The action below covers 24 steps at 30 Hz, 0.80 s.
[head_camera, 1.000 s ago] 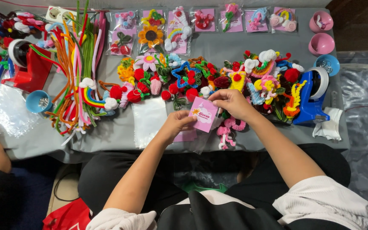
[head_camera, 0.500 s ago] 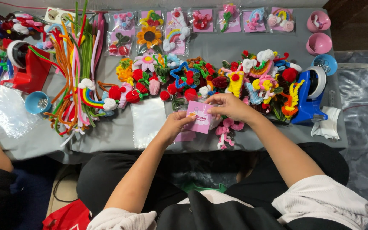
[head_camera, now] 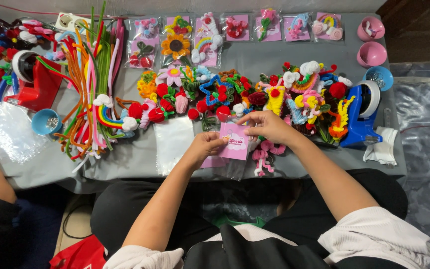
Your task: The person trims a colorful craft item using pliers, then places a rainbow-shaped item and a pink fabric item into clear plastic bags with printed cards.
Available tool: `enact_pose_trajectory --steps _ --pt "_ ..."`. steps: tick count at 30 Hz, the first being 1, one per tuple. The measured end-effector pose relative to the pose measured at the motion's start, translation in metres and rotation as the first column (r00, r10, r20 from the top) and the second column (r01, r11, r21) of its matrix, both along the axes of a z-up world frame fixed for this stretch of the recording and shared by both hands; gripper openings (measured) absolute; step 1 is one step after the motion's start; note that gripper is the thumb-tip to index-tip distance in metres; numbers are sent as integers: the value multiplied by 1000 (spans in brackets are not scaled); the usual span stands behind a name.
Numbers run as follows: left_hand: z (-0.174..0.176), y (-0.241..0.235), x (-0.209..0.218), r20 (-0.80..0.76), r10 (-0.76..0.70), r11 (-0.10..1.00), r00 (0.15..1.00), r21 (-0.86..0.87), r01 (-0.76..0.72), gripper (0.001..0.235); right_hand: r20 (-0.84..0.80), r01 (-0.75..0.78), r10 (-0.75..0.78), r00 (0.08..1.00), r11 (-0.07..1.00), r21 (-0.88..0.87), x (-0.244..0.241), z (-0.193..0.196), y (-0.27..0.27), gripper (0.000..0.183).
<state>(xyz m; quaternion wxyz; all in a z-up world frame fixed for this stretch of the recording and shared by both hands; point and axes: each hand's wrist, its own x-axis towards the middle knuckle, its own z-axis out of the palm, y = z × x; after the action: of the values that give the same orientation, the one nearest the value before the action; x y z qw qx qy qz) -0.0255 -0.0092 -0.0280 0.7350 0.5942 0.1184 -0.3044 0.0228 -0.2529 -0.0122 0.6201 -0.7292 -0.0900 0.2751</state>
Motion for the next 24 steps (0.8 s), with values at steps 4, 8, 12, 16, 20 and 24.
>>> enact_pose_trajectory --steps 4,8,12,16,20,24 --pt "-23 1 3 9 9 1000 1000 -13 -9 22 5 -17 17 1000 1000 -5 1 -7 -1 34" --pt "-26 2 5 23 -6 999 1000 36 6 23 15 -24 25 1000 998 -64 0 -6 0 31" --pt "-20 2 5 32 -5 999 999 40 4 19 8 -21 22 1000 996 -83 -3 -2 3 29" --pt "-23 7 5 34 -7 999 999 32 6 17 23 -36 38 999 994 -105 -6 3 7 29" --pt "-22 18 15 100 43 998 994 46 -47 16 75 42 -40 996 999 -25 -5 8 8 35" --pt "-9 67 41 241 198 968 950 102 -228 18 185 160 -161 969 987 21 7 -1 2 42"
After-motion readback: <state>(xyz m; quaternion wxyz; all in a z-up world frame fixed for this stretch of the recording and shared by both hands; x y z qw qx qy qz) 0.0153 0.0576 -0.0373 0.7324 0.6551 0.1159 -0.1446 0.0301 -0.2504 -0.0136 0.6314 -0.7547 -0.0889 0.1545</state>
